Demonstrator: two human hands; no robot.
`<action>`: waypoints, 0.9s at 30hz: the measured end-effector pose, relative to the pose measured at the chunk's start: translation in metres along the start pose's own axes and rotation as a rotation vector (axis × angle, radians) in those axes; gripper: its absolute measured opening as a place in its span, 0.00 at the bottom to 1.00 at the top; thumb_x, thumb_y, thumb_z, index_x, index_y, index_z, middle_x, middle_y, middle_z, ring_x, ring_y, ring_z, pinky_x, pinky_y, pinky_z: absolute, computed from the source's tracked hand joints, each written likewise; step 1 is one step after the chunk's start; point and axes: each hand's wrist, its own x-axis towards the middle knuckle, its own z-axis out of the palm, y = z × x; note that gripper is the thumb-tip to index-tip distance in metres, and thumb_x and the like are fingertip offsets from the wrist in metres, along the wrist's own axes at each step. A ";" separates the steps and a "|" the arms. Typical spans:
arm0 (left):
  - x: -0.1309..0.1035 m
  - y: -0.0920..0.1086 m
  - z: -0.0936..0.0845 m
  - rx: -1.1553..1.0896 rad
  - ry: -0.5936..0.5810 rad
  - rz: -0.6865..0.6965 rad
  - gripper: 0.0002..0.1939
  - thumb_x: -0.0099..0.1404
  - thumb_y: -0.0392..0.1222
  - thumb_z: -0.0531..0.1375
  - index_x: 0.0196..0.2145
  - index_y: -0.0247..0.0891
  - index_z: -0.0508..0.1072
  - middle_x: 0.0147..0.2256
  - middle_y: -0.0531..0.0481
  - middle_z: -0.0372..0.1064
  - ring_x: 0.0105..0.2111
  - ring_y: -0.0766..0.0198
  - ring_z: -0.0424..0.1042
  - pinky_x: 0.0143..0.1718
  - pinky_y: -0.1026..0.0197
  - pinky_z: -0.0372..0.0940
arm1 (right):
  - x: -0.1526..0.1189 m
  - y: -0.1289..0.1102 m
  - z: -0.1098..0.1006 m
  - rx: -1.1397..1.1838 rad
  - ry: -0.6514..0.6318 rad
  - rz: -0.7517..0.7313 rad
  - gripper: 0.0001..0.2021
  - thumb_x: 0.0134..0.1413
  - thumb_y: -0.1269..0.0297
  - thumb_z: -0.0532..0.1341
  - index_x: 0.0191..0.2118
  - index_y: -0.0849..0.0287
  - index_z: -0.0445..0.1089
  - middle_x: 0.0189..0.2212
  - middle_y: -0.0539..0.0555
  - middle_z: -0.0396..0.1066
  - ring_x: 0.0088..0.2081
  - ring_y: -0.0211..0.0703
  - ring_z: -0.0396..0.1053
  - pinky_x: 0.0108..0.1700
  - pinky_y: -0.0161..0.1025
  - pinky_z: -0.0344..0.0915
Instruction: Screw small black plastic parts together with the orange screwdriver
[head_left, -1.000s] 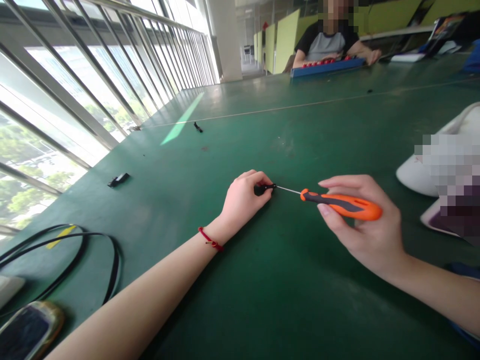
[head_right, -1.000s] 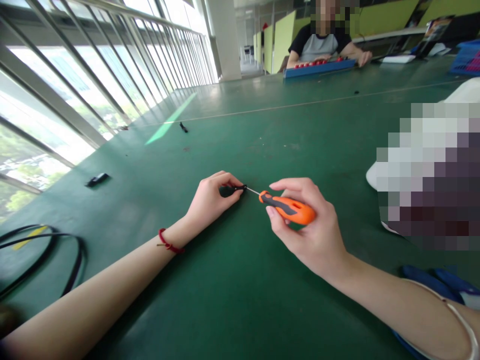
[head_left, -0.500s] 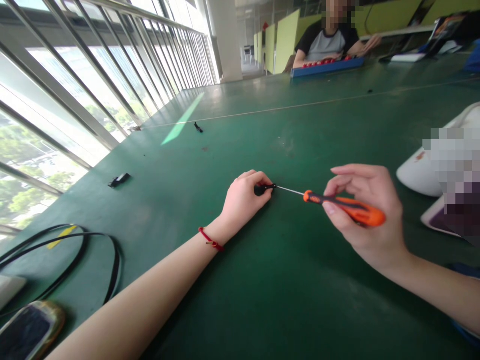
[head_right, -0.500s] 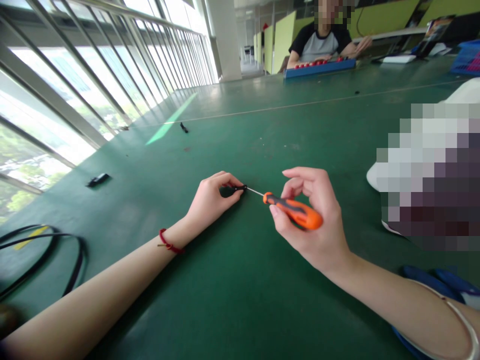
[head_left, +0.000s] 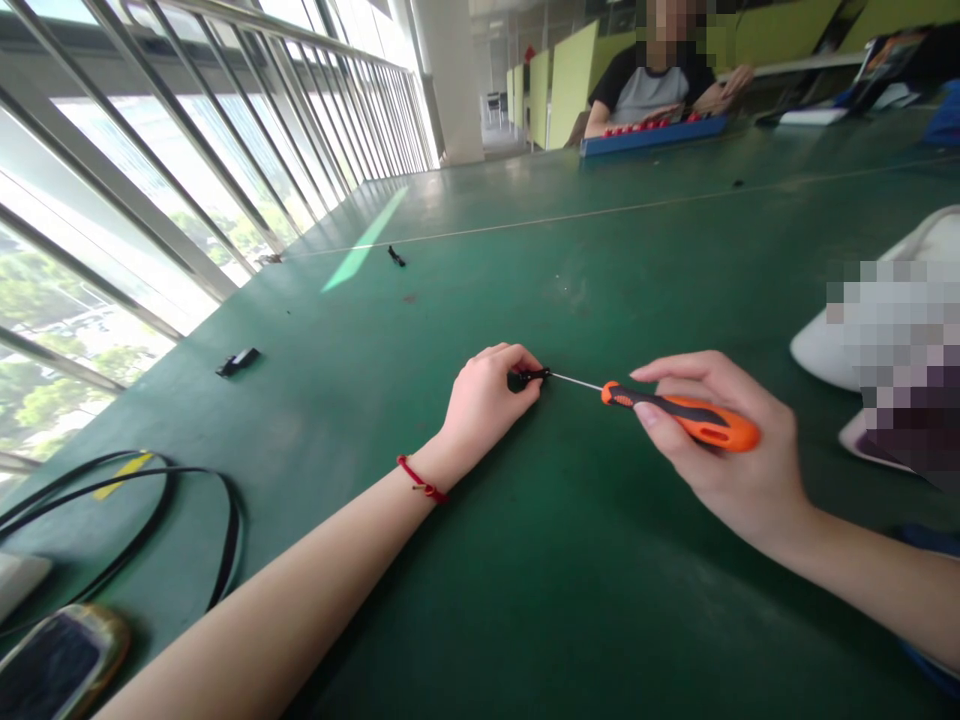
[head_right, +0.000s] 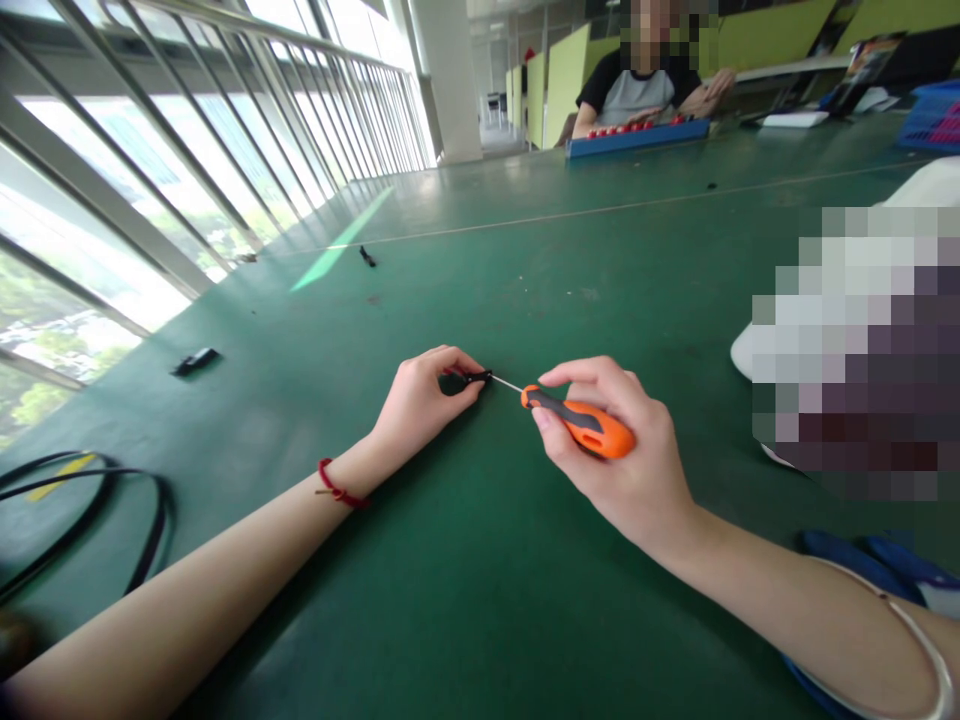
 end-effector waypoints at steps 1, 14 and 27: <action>0.000 0.000 0.000 0.001 0.001 0.000 0.05 0.56 0.35 0.58 0.31 0.38 0.74 0.33 0.51 0.73 0.35 0.62 0.70 0.37 0.61 0.66 | 0.000 0.000 0.000 0.016 0.039 -0.029 0.10 0.48 0.68 0.63 0.39 0.53 0.67 0.32 0.50 0.69 0.30 0.40 0.70 0.33 0.38 0.68; 0.000 0.000 0.001 0.007 0.000 -0.002 0.05 0.56 0.35 0.58 0.31 0.39 0.73 0.32 0.51 0.72 0.35 0.62 0.70 0.38 0.60 0.66 | 0.000 0.000 0.000 0.088 0.070 -0.076 0.19 0.46 0.71 0.63 0.45 0.52 0.64 0.34 0.51 0.67 0.35 0.43 0.69 0.37 0.41 0.69; 0.001 0.001 0.000 0.006 0.000 -0.002 0.04 0.56 0.35 0.58 0.31 0.38 0.73 0.32 0.51 0.72 0.34 0.62 0.70 0.37 0.61 0.65 | 0.001 -0.002 0.000 0.117 0.014 -0.024 0.20 0.46 0.70 0.64 0.46 0.51 0.63 0.27 0.48 0.64 0.28 0.41 0.67 0.29 0.38 0.67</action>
